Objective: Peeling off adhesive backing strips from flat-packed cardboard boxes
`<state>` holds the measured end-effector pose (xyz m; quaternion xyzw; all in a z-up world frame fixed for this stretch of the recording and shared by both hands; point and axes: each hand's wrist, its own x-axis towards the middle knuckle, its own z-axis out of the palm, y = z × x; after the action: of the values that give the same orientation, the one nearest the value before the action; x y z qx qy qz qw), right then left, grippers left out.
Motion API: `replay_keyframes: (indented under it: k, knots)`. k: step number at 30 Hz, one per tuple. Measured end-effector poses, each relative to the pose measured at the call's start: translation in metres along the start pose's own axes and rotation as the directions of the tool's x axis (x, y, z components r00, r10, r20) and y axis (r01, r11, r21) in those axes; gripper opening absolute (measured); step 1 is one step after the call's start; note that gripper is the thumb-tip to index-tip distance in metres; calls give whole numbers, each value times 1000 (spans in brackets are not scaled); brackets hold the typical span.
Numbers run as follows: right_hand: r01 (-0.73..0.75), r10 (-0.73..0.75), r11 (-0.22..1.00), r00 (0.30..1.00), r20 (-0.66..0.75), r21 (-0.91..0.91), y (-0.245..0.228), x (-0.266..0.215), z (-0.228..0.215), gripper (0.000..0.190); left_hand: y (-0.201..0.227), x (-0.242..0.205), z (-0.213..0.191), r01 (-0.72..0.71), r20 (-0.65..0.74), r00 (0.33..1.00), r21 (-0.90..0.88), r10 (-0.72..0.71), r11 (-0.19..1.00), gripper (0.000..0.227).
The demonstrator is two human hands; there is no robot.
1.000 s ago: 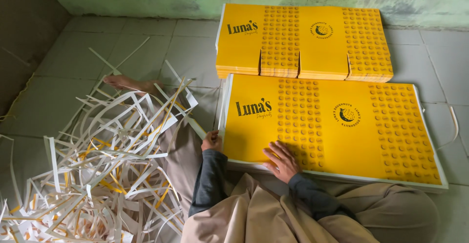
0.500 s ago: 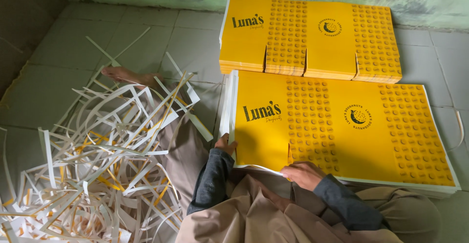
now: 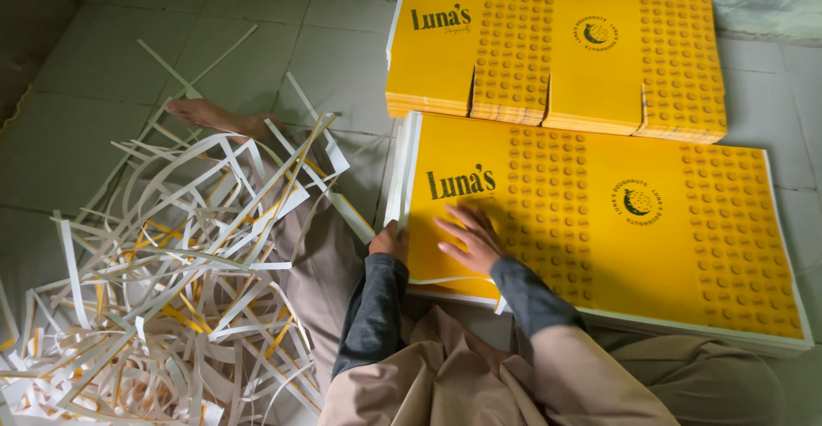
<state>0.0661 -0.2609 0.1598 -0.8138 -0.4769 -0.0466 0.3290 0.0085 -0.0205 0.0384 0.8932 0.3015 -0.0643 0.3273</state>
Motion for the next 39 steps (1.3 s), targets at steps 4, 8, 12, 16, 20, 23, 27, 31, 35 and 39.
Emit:
replay_keyframes:
  k: [4,8,12,16,20,23,27,31,35,39]
  knots:
    - [-166,199,907,979,45,-387,0,36,38,69,-8,9,4,16,-60,998,-23,-17,1000,45]
    - [-258,330,871,937,110,-418,-9,49,35,67,-39,16,-22,88,-217,957,-416,-193,905,47]
    - [-292,384,871,907,176,-394,3,56,33,70,-28,-9,-28,36,-265,945,-501,-193,865,46]
    - [-400,458,883,847,269,-245,71,86,66,69,-24,-32,2,85,-51,993,-306,-106,948,44]
    - [-381,485,831,853,193,-406,150,134,115,65,-47,-47,42,-12,-137,990,-164,-10,986,58]
    - [-336,463,780,878,125,-527,142,177,104,58,-22,-69,15,138,28,990,-255,-136,957,64]
    - [-422,512,795,852,110,-437,151,199,100,50,-2,-88,-12,68,-14,997,-377,-79,924,63]
    - [-551,651,734,738,179,-397,167,218,91,77,-33,-85,0,6,-106,993,-409,-54,912,67]
    - [-382,491,856,810,319,-347,124,176,41,81,-60,-91,34,-147,-214,972,-237,96,960,78]
    - [-379,327,925,831,449,29,74,64,-15,67,-64,-97,32,-196,-276,952,-209,135,958,59]
